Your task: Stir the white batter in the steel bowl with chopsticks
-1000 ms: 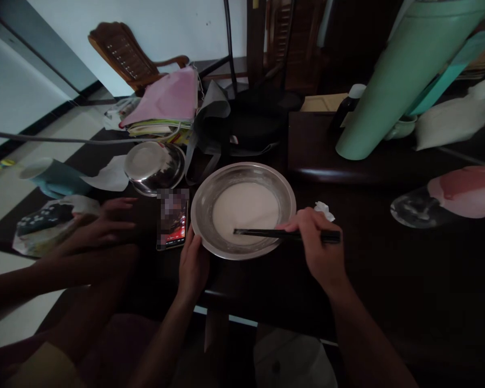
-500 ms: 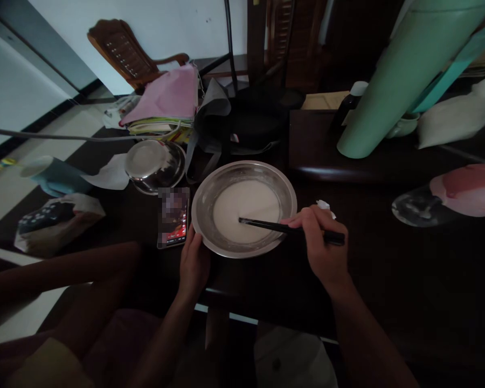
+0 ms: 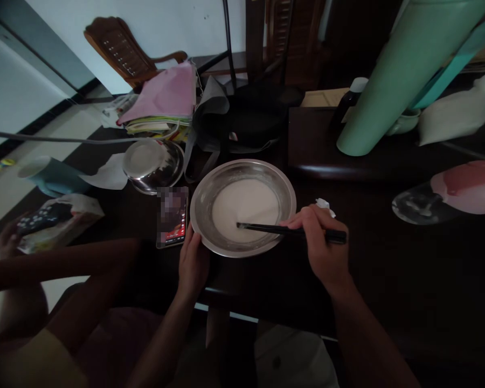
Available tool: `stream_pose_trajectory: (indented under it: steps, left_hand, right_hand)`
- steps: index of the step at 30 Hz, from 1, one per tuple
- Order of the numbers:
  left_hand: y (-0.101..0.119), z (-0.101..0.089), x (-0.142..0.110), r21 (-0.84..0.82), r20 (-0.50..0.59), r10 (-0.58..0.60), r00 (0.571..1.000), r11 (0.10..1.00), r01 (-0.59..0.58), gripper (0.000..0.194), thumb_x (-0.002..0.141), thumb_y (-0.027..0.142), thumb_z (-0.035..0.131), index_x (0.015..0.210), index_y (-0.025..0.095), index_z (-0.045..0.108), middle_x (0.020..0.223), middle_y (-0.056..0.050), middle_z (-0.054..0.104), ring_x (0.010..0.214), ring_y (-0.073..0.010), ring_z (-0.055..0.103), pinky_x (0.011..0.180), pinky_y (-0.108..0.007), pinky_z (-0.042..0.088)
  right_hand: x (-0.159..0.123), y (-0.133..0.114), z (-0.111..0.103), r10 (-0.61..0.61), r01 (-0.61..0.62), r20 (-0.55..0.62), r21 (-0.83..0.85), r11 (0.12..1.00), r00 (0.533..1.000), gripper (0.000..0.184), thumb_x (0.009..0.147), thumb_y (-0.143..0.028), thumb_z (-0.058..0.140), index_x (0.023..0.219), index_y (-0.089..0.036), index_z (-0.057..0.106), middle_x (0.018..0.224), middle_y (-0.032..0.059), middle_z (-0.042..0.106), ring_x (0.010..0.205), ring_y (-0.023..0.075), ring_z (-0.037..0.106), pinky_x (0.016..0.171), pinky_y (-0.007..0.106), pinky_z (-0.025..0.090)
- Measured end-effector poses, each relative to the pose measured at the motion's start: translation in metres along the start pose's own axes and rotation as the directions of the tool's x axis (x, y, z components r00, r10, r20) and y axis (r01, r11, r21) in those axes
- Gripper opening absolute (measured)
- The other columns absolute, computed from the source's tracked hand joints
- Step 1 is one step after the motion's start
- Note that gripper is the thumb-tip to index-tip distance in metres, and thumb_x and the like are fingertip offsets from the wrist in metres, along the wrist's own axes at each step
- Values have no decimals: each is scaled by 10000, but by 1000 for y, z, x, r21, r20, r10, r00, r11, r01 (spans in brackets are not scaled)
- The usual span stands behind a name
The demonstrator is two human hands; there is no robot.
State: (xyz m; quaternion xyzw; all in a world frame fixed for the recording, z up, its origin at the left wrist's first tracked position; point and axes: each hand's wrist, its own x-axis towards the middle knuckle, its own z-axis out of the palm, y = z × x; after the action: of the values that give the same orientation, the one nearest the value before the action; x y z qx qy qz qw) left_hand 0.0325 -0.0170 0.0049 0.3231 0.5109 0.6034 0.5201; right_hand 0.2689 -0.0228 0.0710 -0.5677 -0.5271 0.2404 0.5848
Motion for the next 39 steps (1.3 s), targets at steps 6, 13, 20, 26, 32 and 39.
stream_pose_trajectory:
  steps: [6,13,20,26,32,39]
  left_hand:
    - [1,0,0,-13,-4,-10,1000,1000,10,571,906,461,668,1439,263,613,1565,-41,554,1525,-247,404,1257,-335,303]
    - [0,0,0,2,-22,-3,1000,1000,3,564,915,459,659,1444,267,606,1562,-39,557,1526,-261,402,1263,-370,298]
    - [-2,-3,0,66,3,15,1000,998,-15,553,944,474,609,1460,275,589,1602,-30,509,1529,-253,397,1267,-368,285]
    - [-1,-1,0,34,1,10,1000,999,-10,580,922,492,630,1461,282,587,1572,-37,546,1509,-248,433,1257,-357,304]
    - [1,1,-1,9,-14,-3,1000,1000,3,580,906,478,654,1448,279,599,1553,-39,568,1510,-248,431,1263,-359,291]
    - [-3,-3,0,71,5,13,1000,997,-13,585,938,491,601,1486,292,558,1584,-35,532,1517,-245,420,1270,-368,275]
  right_hand:
    - [2,-2,6,-61,87,194,-129,988,979,217,970,-319,603,815,-285,750,889,1,818,843,223,746,826,410,490]
    - [0,2,-2,-63,42,-161,-135,990,985,378,1008,-339,513,671,-250,662,740,17,761,757,223,696,835,427,487]
    - [1,-3,3,-42,52,160,-61,997,986,267,965,-274,581,736,-275,718,785,-3,789,787,220,743,774,395,512]
    - [2,0,-2,-100,105,32,-211,972,994,261,993,-314,571,794,-266,734,882,11,802,840,217,715,879,424,464]
    - [0,1,-4,-46,47,-73,8,999,996,391,1005,-309,512,642,-265,650,684,-2,737,695,211,687,769,408,490]
    - [4,0,4,-101,130,215,-127,983,971,208,967,-318,606,811,-282,739,867,-1,815,820,220,743,794,406,490]
